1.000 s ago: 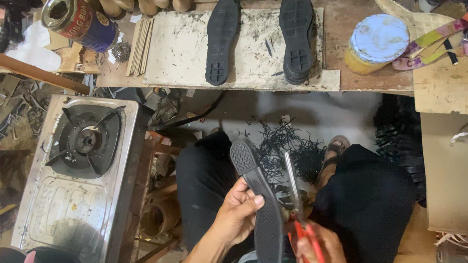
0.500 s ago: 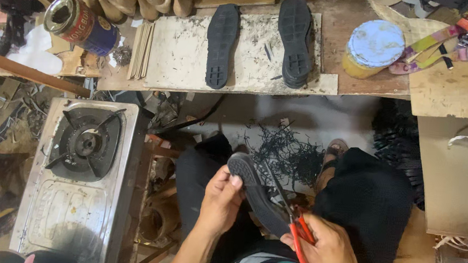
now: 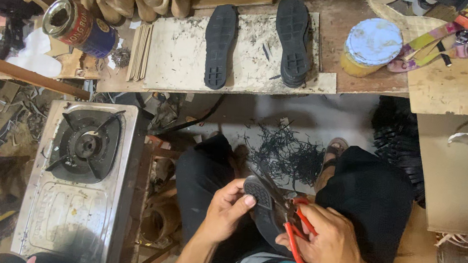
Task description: The person sits at a workbench and uses red-handled shears to trim excess rubber from the edges of shoe soles, working on one sole at a time and placing trimmed soles on the bench with a stack of finished soles.
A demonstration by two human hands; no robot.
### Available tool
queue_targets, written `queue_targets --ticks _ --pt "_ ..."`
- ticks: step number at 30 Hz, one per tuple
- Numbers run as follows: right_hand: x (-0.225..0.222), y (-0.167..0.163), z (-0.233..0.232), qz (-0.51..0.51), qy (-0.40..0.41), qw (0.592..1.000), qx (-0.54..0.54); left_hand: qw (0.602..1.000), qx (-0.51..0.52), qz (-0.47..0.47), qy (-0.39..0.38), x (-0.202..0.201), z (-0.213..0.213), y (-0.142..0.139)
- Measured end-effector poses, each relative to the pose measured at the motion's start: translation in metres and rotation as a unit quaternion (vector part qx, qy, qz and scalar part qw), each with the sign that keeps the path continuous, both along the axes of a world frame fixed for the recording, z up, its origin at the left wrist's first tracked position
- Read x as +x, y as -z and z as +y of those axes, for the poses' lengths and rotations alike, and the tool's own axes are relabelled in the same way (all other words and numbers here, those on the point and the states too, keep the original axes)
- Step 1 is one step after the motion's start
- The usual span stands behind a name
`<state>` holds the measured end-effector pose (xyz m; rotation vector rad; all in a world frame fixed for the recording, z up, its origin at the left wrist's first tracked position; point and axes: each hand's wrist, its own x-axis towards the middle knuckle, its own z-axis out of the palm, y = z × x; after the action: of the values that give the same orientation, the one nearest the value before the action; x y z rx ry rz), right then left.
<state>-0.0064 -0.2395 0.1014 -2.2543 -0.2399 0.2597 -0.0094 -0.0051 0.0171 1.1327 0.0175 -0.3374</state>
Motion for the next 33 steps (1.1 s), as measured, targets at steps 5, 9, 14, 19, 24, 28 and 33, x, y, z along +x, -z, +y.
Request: queue_targets --ticks 5,9,14,19,24,28,33 --pt "-0.005 -0.003 -0.018 -0.040 -0.031 0.998 0.041 0.990 0.107 -0.063 0.067 0.016 0.018 -0.036" --pt "-0.009 0.000 -0.037 -0.034 -0.070 0.997 0.005 0.952 0.234 -0.152 0.127 0.030 0.032 -0.070" --pt "-0.017 0.016 -0.059 -0.015 -0.105 0.994 -0.022 0.928 0.280 -0.159 0.187 0.039 0.034 -0.093" --pt "-0.023 0.024 -0.072 -0.003 -0.094 0.995 -0.028 0.897 0.335 -0.197 0.213 0.039 0.041 -0.088" --pt "-0.020 0.023 -0.065 -0.017 -0.035 0.998 -0.051 0.988 0.031 -0.126 0.086 0.035 0.030 -0.052" --pt "-0.019 0.024 -0.053 0.089 0.041 0.994 -0.044 0.971 -0.237 -0.008 0.037 0.028 0.012 -0.031" --pt "-0.019 0.027 -0.039 0.011 0.047 0.999 -0.022 0.936 -0.323 0.141 0.011 0.026 -0.004 -0.030"
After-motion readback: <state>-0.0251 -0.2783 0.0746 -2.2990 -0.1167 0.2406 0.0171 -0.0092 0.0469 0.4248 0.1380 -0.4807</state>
